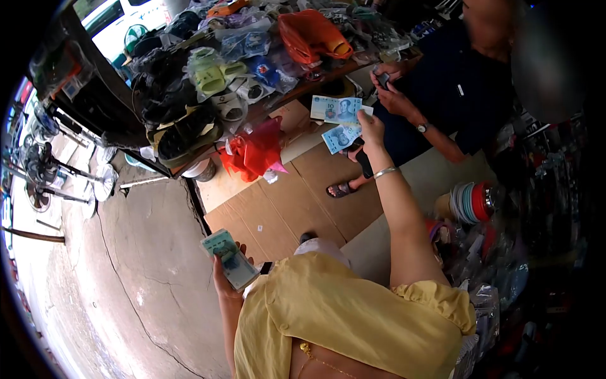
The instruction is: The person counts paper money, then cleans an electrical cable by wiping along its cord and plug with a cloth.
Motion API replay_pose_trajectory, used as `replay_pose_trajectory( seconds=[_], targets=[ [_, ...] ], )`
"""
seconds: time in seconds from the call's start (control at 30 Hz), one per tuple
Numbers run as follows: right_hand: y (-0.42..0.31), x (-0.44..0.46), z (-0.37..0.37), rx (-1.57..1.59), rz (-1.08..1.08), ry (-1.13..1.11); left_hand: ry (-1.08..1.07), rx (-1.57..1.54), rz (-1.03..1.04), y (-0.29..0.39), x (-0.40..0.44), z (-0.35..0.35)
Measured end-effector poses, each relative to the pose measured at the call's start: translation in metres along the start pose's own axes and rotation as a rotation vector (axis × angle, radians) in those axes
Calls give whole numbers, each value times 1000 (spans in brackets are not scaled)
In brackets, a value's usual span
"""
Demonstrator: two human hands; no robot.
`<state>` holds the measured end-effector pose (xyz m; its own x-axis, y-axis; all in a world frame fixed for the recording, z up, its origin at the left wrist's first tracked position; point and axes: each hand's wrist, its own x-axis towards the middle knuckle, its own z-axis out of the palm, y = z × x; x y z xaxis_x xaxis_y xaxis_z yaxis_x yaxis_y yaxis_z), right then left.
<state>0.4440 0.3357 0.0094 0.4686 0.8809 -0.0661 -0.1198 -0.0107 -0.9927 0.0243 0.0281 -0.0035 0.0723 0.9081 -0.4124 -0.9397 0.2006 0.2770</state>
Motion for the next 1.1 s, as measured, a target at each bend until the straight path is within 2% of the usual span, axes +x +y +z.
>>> replay_pose_trajectory(
  seconds=[0.13, 0.23, 0.37, 0.53, 0.67, 0.8, 0.87, 0.9, 1.1],
  targets=[
    [-3, 15, -25, -79, -49, 184, 59, -40, -33, -7, 7, 9],
    [3, 30, -38, -165, 16, 198, 72, -14, -20, -13, 11, 15],
    [6, 30, -38, -78, 2, 250, 95, -11, -12, -20, 15, 18],
    [-3, 15, -35, -133, 176, 294, 102, 18, 29, -26, 17, 19],
    [1, 9, -38, 24, 243, 315, 111, -45, 22, -31, 22, 17],
    [-27, -4, -28, 63, 275, 372, 109, -16, 37, -34, 30, 21],
    [-27, -3, -29, 283, 247, 391, 110, -6, 34, -34, 31, 23],
    [-26, -1, -31, 282, 247, 392, 111, 0, 30, -35, 32, 25],
    [-2, 14, -64, 425, 312, 566, 53, -51, 3, -38, 41, 29]
  ],
)
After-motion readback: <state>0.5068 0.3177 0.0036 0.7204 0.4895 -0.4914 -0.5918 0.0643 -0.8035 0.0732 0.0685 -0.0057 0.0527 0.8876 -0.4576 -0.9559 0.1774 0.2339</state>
